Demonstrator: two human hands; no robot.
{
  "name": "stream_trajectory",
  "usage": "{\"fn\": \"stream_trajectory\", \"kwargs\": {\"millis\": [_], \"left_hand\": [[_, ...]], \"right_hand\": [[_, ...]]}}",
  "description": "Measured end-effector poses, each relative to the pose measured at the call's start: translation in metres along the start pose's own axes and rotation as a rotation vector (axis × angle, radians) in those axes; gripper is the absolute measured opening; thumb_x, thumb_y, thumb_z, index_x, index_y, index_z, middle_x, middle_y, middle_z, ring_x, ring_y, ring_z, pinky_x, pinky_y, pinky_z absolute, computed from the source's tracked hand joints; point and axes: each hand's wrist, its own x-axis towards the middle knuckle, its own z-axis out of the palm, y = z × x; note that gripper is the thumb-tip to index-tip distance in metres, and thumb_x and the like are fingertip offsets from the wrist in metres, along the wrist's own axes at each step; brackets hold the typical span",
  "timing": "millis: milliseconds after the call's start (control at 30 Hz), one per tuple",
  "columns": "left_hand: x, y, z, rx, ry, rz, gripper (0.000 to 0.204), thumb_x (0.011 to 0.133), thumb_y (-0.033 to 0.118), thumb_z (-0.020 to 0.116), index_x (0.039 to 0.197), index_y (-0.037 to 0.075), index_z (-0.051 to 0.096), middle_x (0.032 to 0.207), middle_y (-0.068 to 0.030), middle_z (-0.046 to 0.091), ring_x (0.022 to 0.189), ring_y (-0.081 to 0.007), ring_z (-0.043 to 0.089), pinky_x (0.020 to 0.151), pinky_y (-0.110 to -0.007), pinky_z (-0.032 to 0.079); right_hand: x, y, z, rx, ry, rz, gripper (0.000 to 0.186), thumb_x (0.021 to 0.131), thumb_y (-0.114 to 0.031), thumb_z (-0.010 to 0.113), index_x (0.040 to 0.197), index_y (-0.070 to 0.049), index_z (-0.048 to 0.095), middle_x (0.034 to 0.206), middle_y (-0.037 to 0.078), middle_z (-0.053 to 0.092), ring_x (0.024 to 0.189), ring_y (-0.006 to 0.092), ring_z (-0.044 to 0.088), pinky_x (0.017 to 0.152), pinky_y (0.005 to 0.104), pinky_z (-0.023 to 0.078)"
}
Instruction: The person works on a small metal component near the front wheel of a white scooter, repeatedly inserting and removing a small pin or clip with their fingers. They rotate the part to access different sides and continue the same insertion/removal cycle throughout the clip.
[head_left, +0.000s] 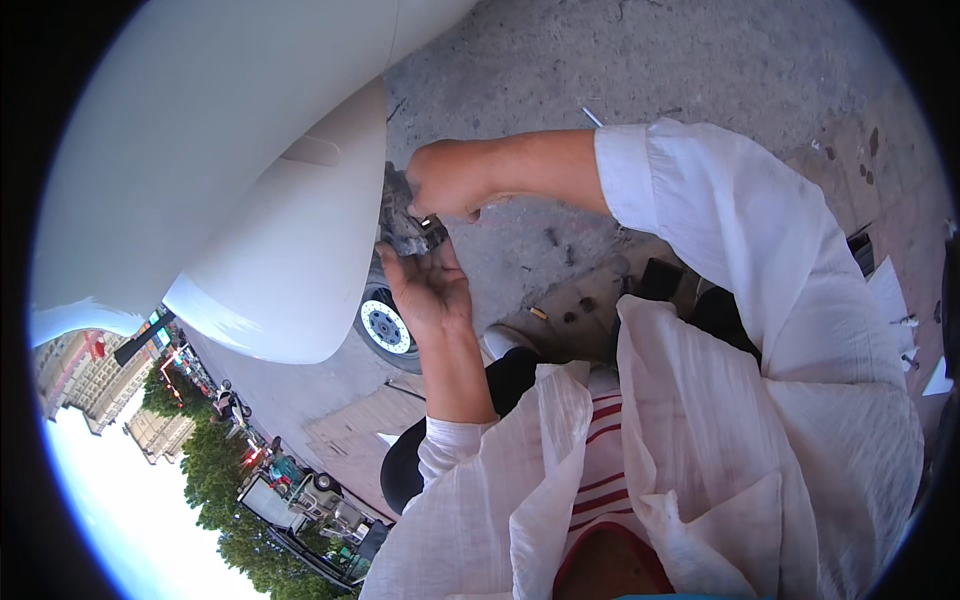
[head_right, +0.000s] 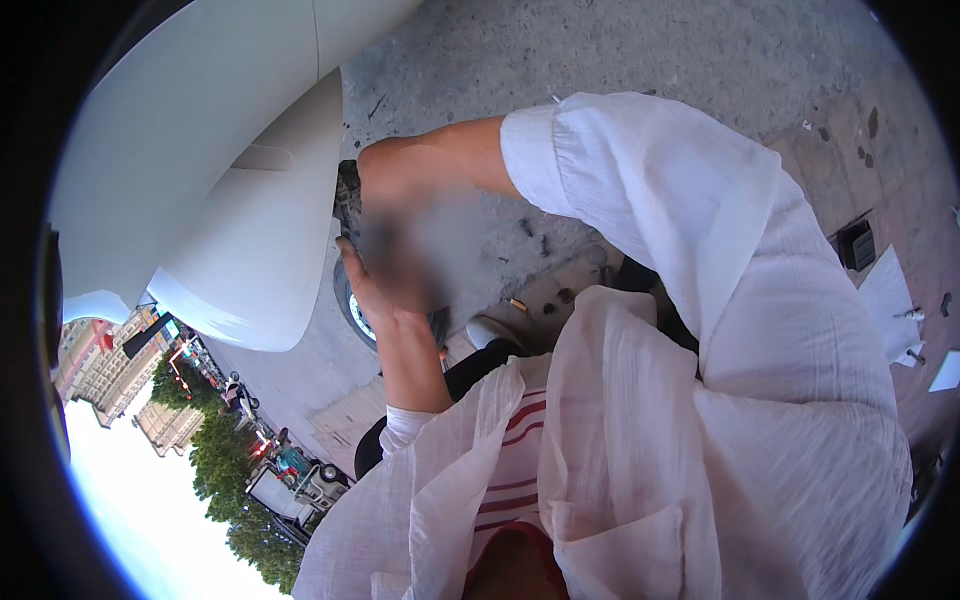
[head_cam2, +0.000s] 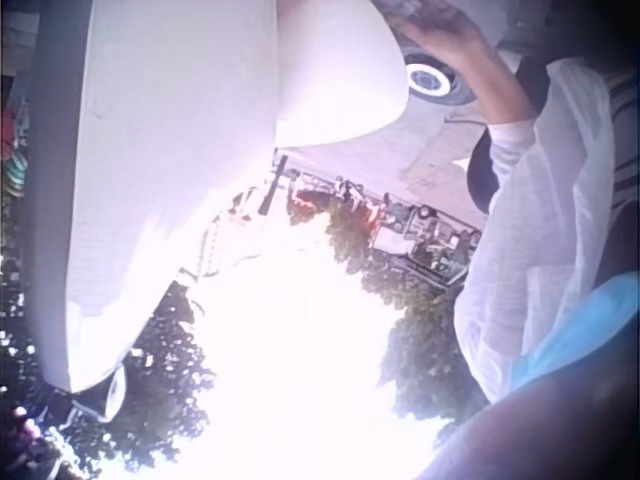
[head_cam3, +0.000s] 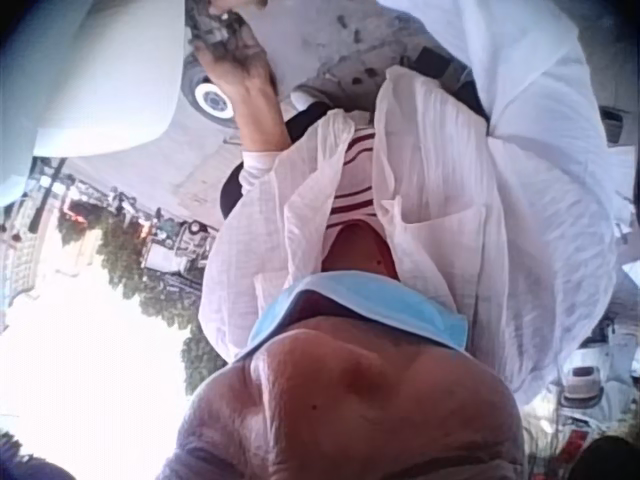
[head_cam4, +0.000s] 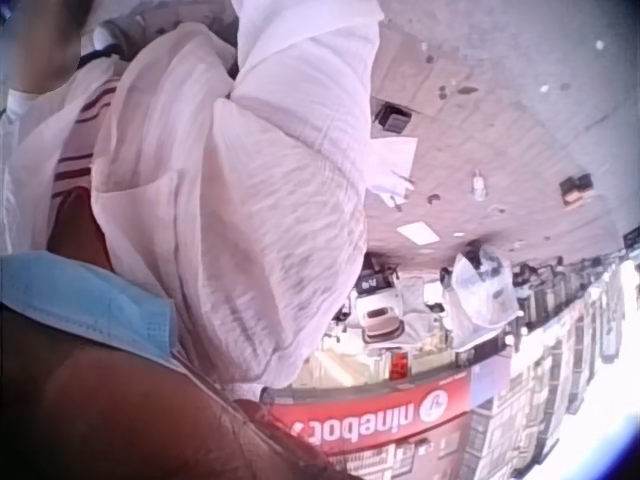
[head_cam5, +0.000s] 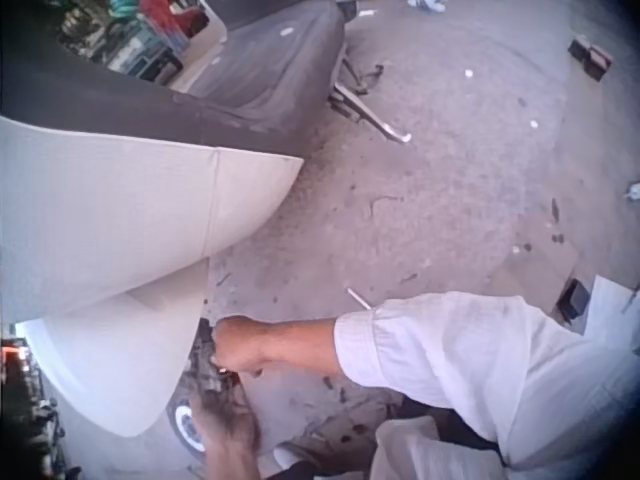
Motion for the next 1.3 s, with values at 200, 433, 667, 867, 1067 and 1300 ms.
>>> {"fn": "stream_trajectory", "kwargs": {"millis": [200, 433, 667, 867, 1067, 1300], "left_hand": [[-0.011, -0.007, 0.019, 0.188, 0.094, 0.199, 0.058, 0.095, 0.043, 0.054, 0.13, -0.002, 0.046, 0.13, -0.0156, 0.053, 0.122, -0.027, 0.051, 0.107, -0.039, 0.043], [-0.012, -0.004, 0.018, 0.15, 0.066, 0.161, 0.056, 0.094, 0.04, 0.057, 0.13, 0.0, 0.047, 0.13, -0.0157, 0.054, 0.122, -0.0265, 0.052, 0.108, -0.038, 0.043], [-0.008, -0.015, 0.026, -0.037, 0.09, 0.06, 0.051, 0.094, 0.038, 0.056, 0.128, 0.001, 0.05, 0.131, -0.013, 0.055, 0.123, -0.0267, 0.053, 0.104, -0.039, 0.047], [-0.003, -0.015, 0.025, -0.194, 0.019, -0.13, 0.048, 0.094, 0.036, 0.056, 0.127, 0.001, 0.051, 0.129, -0.013, 0.057, 0.12, -0.025, 0.056, 0.099, -0.039, 0.051], [0.002, -0.017, 0.024, -0.221, -0.063, -0.21, 0.046, 0.092, 0.036, 0.059, 0.124, 0.003, 0.054, 0.124, -0.0114, 0.061, 0.115, -0.0229, 0.059, 0.095, -0.038, 0.053], [0.006, -0.013, 0.012, -0.239, -0.101, -0.275, 0.045, 0.089, 0.033, 0.062, 0.123, 0.004, 0.055, 0.123, -0.0091, 0.062, 0.111, -0.0213, 0.062, 0.09, -0.037, 0.055]], "right_hand": [[-0.01, -0.005, 0.012, 0.241, 0.101, 0.13, 0.031, 0.09, -0.025, 0.06, 0.092, 0.006, 0.061, 0.074, 0.014, 0.061, 0.051, 0.0211, 0.057, 0.05, 0.0336, 0.048], [-0.033, 0.026, 0.016, 0.488, 0.141, -0.004, 0.024, 0.089, -0.016, 0.059, 0.098, 0.006, 0.06, 0.081, 0.013, 0.064, 0.063, 0.0181, 0.062, 0.06, 0.0318, 0.051], [-0.036, 0.033, 0.025, 0.226, 0.432, -0.359, 0.028, 0.082, -0.007, 0.064, 0.109, -0.001, 0.06, 0.089, 0.011, 0.067, 0.081, 0.0185, 0.065, 0.074, 0.0318, 0.053], [-0.041, 0.031, 0.023, 0.132, 0.424, -0.373, 0.032, 0.083, -0.006, 0.064, 0.115, -0.005, 0.06, 0.092, 0.01, 0.066, 0.082, 0.0192, 0.065, 0.074, 0.0333, 0.053], [-0.045, 0.031, 0.024, 0.141, 0.427, -0.398, 0.037, 0.083, -0.006, 0.064, 0.12, -0.006, 0.058, 0.091, 0.011, 0.064, 0.08, 0.0202, 0.065, 0.074, 0.0342, 0.055], [-0.047, 0.027, 0.027, 0.143, 0.451, -0.463, 0.038, 0.083, -0.005, 0.064, 0.12, -0.007, 0.058, 0.092, 0.011, 0.062, 0.081, 0.0216, 0.065, 0.072, 0.0341, 0.054]]}}
